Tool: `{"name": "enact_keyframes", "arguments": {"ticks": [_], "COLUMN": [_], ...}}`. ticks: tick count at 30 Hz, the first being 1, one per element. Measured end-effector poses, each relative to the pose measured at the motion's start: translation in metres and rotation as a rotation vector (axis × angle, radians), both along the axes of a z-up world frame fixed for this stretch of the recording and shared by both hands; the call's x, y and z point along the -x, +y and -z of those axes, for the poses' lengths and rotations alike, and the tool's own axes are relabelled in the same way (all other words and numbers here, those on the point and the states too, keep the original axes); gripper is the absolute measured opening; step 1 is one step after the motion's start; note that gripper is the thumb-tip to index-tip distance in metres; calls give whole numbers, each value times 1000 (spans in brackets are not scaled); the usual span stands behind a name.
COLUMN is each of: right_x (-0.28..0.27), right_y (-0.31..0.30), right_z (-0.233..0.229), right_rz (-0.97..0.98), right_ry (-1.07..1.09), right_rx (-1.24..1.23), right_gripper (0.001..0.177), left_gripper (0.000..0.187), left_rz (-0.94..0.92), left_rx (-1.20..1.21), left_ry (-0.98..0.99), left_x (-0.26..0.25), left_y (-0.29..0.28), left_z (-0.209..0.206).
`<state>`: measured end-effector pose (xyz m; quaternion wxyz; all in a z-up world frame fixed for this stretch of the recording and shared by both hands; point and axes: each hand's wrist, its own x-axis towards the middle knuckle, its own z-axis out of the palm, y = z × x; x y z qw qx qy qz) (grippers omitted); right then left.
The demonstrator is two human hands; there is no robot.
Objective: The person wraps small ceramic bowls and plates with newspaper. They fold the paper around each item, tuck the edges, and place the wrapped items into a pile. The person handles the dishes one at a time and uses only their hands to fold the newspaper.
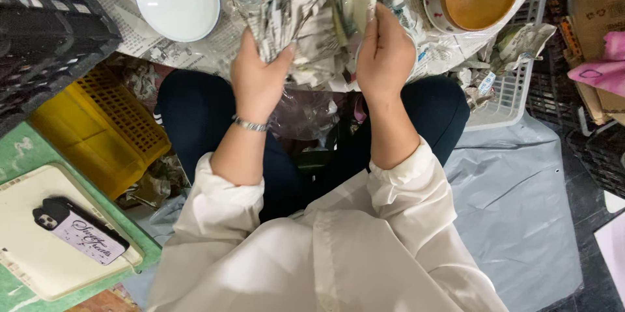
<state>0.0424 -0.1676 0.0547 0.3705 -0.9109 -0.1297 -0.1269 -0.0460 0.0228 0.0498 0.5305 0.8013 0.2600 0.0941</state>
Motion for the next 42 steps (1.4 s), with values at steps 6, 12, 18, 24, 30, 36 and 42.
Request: {"name": "enact_keyframes", "arguments": {"ticks": [6,12,18,24,30,36,42], "right_x": [-3,-5,-3,-3,-1,18,30], "right_y": [1,15,14,10,2,1,13], "right_z": [-7,0,-9,-22,-16,-8,-7], "right_rz": [-105,-237,-347,-347,-332,-557,-480], "right_ry": [-222,-227,-128,-26,92,264,246], "right_rx": [190,242,233,194,201,-554,-646], "right_gripper": [16,15,15,19,36,116,134], "left_gripper": [39,44,53,57,56,64,70], "left_rz": [-13,21,55,43,-69,-119,76], "left_rx": [197,474,424,444,536,558,707], "left_ry": [-73,-230,-323,-390,-408,-494,-463], "left_x": [30,41,44,40,38,33,30], "left_y": [17,26,36,46,45,28,6], "left_z": [-16,-21,-27,-20,0,22,35]}}
